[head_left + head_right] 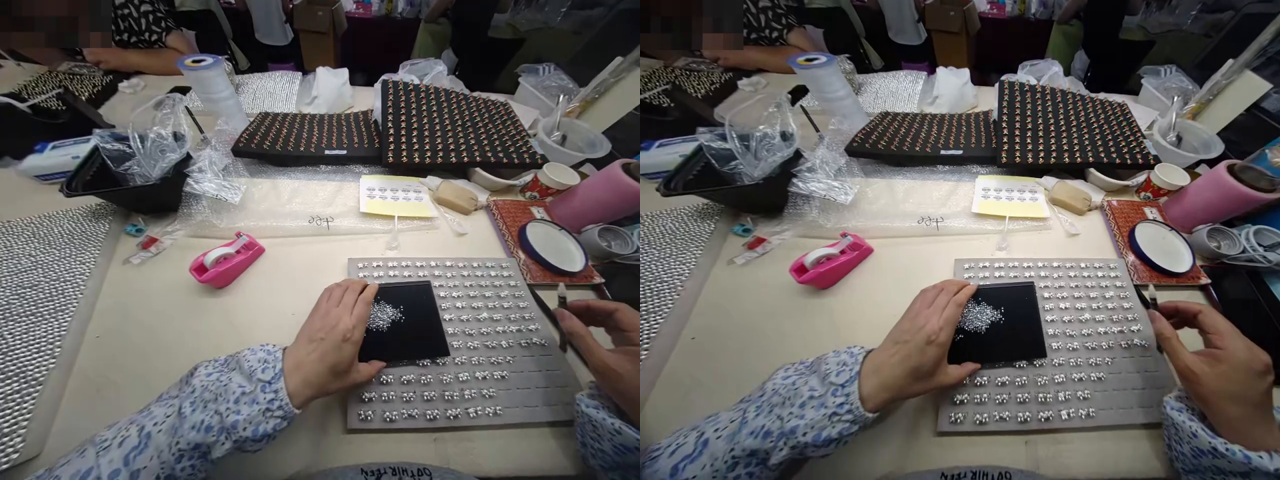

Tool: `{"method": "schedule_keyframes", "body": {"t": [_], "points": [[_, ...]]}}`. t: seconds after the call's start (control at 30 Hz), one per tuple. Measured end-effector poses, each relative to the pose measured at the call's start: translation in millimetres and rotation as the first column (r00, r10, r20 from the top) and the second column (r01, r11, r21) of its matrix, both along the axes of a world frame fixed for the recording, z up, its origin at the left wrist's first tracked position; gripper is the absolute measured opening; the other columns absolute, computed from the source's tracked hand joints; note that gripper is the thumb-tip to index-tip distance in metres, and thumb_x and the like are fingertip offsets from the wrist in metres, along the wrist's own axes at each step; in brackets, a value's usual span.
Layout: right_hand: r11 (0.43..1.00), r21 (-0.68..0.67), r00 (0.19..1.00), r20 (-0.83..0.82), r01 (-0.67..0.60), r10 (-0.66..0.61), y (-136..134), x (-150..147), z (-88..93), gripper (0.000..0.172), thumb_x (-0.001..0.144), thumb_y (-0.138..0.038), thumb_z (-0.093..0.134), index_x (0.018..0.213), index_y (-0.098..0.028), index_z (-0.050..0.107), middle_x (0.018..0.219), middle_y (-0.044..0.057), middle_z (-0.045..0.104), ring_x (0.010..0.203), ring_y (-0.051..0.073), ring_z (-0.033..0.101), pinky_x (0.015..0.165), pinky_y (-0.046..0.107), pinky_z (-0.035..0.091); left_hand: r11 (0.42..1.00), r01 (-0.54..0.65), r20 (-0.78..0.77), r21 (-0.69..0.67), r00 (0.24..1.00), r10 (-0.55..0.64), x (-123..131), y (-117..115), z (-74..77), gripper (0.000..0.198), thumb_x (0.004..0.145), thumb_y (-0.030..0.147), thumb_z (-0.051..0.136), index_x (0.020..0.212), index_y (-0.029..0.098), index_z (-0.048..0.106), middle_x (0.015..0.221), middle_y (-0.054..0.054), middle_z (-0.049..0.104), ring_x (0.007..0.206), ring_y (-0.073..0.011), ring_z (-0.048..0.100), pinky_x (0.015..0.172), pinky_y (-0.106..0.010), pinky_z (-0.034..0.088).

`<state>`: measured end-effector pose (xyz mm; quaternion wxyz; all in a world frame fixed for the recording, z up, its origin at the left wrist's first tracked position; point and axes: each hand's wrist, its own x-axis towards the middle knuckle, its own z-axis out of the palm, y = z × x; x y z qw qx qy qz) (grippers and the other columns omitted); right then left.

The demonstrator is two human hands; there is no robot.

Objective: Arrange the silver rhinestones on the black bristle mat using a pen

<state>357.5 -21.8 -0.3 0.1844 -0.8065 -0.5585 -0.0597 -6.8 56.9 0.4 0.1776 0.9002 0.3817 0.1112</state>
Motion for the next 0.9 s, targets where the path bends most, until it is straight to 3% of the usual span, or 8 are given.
{"method": "schedule_keyframes", "body": {"t": [0.13, 0.33, 0.4, 0.5, 0.6, 0.67, 0.8, 0.9], "points": [[0.998, -0.007, 0.987, -0.146, -0.069, 0.068, 28, -45, 18.7, 0.039, 0.067, -0.062, 0.052, 0.086, -0.029, 0.061, 0.082, 0.002, 0.067, 0.078, 0.026, 0.065, 0.072, 0.041, 0.049, 1.0, 0.024, 0.002, 0.001, 1.0, -0.024, 6, 0, -3.6, 0.089, 0.066, 0.045, 0.068, 0.133, 0.0, 0.03, 0.132, -0.021, 0.038, 0.121, -0.034, 0.032, 0.105, -0.046, 0.024], [0.975, 0.018, 0.95, -0.224, -0.22, 0.218, 45, -76, 15.9, 0.035, 0.07, -0.055, 0.056, 0.086, -0.024, 0.062, 0.082, 0.002, 0.067, 0.077, 0.023, 0.064, 0.075, 0.039, 0.049, 0.999, 0.043, 0.056, -0.022, 0.998, -0.041, -5, 3, -5.0, 0.105, 0.064, 0.066, 0.065, 0.137, 0.004, 0.022, 0.139, -0.021, 0.031, 0.128, -0.0345, 0.024, 0.108, -0.052, 0.018], [0.97, 0.025, 0.923, -0.304, -0.241, 0.237, 46, -85, 17.2, 0.032, 0.07, -0.051, 0.058, 0.086, -0.023, 0.062, 0.083, 0.002, 0.067, 0.076, 0.022, 0.064, 0.074, 0.039, 0.05, 1.0, 0.001, 0.156, -0.023, 0.988, 0.002, -16, 8, -4.3, 0.095, 0.07, 0.062, 0.061, 0.135, 0.004, 0.025, 0.136, -0.02, 0.034, 0.127, -0.0327, 0.026, 0.107, -0.051, 0.022], [0.977, 0.051, 0.824, -0.529, -0.209, 0.203, 48, -101, 22.0, 0.032, 0.07, -0.044, 0.063, 0.092, -0.022, 0.059, 0.079, 0.002, 0.067, 0.071, 0.021, 0.065, 0.066, 0.036, 0.053, 0.972, -0.19, 0.301, -0.135, 0.927, 0.223, -34, 19, -3.3, 0.049, 0.085, 0.037, 0.056, 0.123, 0.009, 0.041, 0.113, -0.015, 0.051, 0.101, -0.0245, 0.051, 0.087, -0.041, 0.046], [0.957, 0.129, 0.666, -0.693, -0.26, 0.275, 53, -116, 27.7, 0.036, 0.072, -0.034, 0.064, 0.106, -0.025, 0.053, 0.07, -0.001, 0.062, 0.068, 0.018, 0.064, 0.059, 0.031, 0.053, 0.863, -0.211, 0.283, -0.458, 0.886, 0.367, -46, 27, -4.4, 0.024, 0.09, 0.031, 0.047, 0.108, 0.014, 0.049, 0.086, -0.005, 0.057, 0.064, -0.0145, 0.057, 0.057, -0.027, 0.052], [0.943, 0.129, 0.637, -0.709, -0.306, 0.303, 55, -122, 30.8, 0.023, 0.076, -0.032, 0.059, 0.098, -0.026, 0.058, 0.071, 0.0, 0.061, 0.067, 0.017, 0.062, 0.061, 0.031, 0.053, 0.778, -0.187, 0.265, -0.599, 0.871, 0.414, -46, 28, -6.8, 0.021, 0.091, 0.032, 0.045, 0.105, 0.016, 0.049, 0.073, -0.001, 0.057, 0.051, -0.0117, 0.056, 0.047, -0.022, 0.05], [0.929, 0.165, 0.508, -0.798, -0.333, 0.323, 56, -120, 30.8, 0.017, 0.082, -0.031, 0.05, 0.093, -0.026, 0.062, 0.076, 0.003, 0.062, 0.073, 0.019, 0.062, 0.067, 0.036, 0.053, 0.61, -0.107, 0.282, -0.785, 0.815, 0.506, -40, 26, -13.0, 0.024, 0.09, 0.037, 0.045, 0.104, 0.018, 0.046, 0.057, 0.003, 0.055, 0.04, -0.0128, 0.055, 0.037, -0.021, 0.047], [0.928, 0.298, 0.38, -0.85, -0.225, 0.365, 51, -113, 23.5, 0.019, 0.078, -0.028, 0.056, 0.097, -0.028, 0.056, 0.079, 0.002, 0.061, 0.073, 0.018, 0.061, 0.068, 0.036, 0.053, 0.457, 0.0, 0.296, -0.889, 0.762, 0.576, -38, 25, -16.8, 0.029, 0.088, 0.04, 0.047, 0.106, 0.018, 0.043, 0.054, 0.003, 0.055, 0.043, -0.0154, 0.057, 0.038, -0.023, 0.049]]}}
